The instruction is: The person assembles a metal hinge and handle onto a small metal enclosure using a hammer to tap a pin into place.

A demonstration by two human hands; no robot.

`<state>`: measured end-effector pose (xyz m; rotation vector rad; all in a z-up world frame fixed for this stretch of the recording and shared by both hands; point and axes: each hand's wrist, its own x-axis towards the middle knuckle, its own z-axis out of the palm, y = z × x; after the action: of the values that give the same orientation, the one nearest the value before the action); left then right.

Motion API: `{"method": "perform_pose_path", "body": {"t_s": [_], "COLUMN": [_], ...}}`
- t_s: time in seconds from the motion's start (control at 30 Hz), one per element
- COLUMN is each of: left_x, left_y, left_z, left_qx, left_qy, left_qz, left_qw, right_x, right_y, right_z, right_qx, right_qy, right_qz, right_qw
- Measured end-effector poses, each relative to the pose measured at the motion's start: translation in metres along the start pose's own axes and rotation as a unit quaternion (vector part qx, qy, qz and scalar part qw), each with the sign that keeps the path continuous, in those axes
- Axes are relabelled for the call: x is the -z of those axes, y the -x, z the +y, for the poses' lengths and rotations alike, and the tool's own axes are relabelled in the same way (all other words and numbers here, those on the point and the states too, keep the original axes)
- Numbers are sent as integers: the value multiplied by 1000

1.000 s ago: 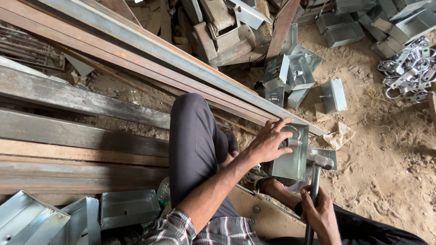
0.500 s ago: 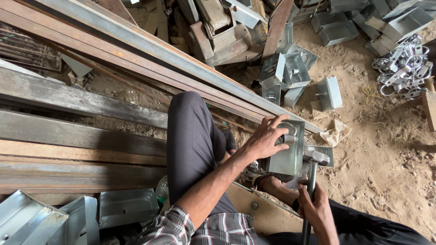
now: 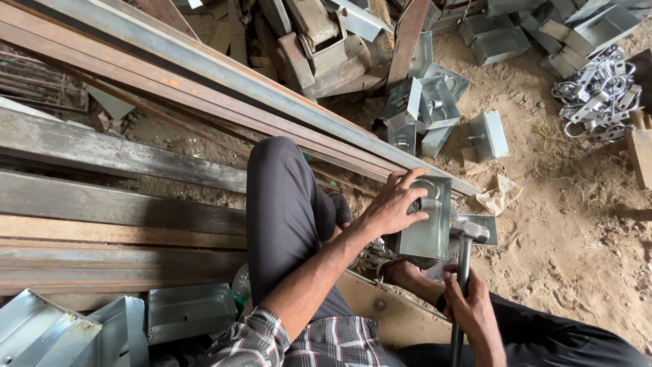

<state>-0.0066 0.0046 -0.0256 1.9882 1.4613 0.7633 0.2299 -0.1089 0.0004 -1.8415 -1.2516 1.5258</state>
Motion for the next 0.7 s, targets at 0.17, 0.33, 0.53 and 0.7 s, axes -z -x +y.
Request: {"method": "perform_pose_path", "body": {"t_s": [0.17, 0.33, 0.53, 0.7], "left_x": [0, -1, -3, -3], "left_y": [0, -1, -1, -2], "left_z": [0, -2, -3, -2], "left_qx": [-1, -6, -13, 1], "left_qy": [-2, -6, -3, 3], "left_qz": [2, 5, 12, -5], "left_qw": [1000, 1000, 1000, 1000], "right_x": [-1, -1, -1, 0], "right_y": [0, 0, 2, -1], "right_z": [1, -1, -1, -1], "right_qx": [-11, -16, -17, -21], "right_qy": [-6, 4, 0, 25], "right_qz": [-1, -2, 0, -5], "right_qw": [1000, 1000, 1000, 999]}}
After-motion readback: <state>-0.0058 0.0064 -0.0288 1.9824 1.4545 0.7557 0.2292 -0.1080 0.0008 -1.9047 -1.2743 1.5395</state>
